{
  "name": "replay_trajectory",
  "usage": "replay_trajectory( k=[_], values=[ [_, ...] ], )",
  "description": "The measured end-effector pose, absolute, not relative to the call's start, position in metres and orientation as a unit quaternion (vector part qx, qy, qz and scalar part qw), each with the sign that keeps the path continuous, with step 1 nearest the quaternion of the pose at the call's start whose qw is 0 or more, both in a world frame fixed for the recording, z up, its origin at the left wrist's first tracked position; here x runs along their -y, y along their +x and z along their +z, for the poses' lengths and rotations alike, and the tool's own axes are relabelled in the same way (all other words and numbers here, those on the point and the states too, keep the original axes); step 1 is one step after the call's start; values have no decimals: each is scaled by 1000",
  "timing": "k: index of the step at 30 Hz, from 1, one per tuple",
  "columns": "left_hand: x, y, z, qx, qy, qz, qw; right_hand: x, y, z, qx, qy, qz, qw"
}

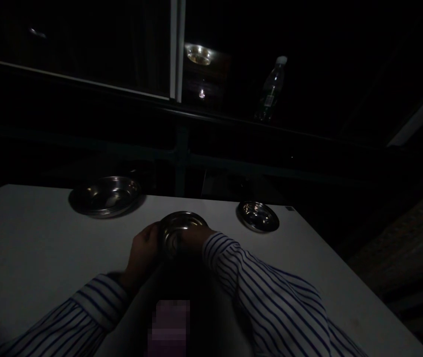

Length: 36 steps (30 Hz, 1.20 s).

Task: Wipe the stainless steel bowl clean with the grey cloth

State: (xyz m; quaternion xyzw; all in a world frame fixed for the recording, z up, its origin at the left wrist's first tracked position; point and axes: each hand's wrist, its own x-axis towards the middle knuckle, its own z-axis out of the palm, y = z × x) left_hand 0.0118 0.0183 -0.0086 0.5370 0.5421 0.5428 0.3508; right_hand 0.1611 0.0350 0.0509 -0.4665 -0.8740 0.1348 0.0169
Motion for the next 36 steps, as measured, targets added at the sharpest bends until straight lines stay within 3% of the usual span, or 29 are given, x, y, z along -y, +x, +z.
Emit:
replay_trajectory(
  k=[5, 13, 17, 21, 27, 33, 36],
  values=[
    [-15, 11, -5, -580, 520, 538, 323, -27, 147, 52, 851, -424, 293, 102],
    [-22, 5, -4, -590, 531, 483, 371, -29, 189, 66, 688, -433, 421, 403],
    [-22, -3, 10, -631, 542, 455, 317, -29, 203, 63, 521, -356, 559, 538],
    [-14, -2, 33, -624, 564, 480, 250, -31, 198, 61, 515, -362, 557, 542],
    [-2, 24, 64, -479, 550, 497, 470, -30, 179, 67, 614, -462, 369, 523],
    [-16, 19, 85, -401, 620, 428, 521, -21, 177, 75, 698, -440, 309, 473],
    [-20, 11, 89, -419, 656, 396, 488, -18, 177, 76, 716, -414, 320, 462]
  ],
)
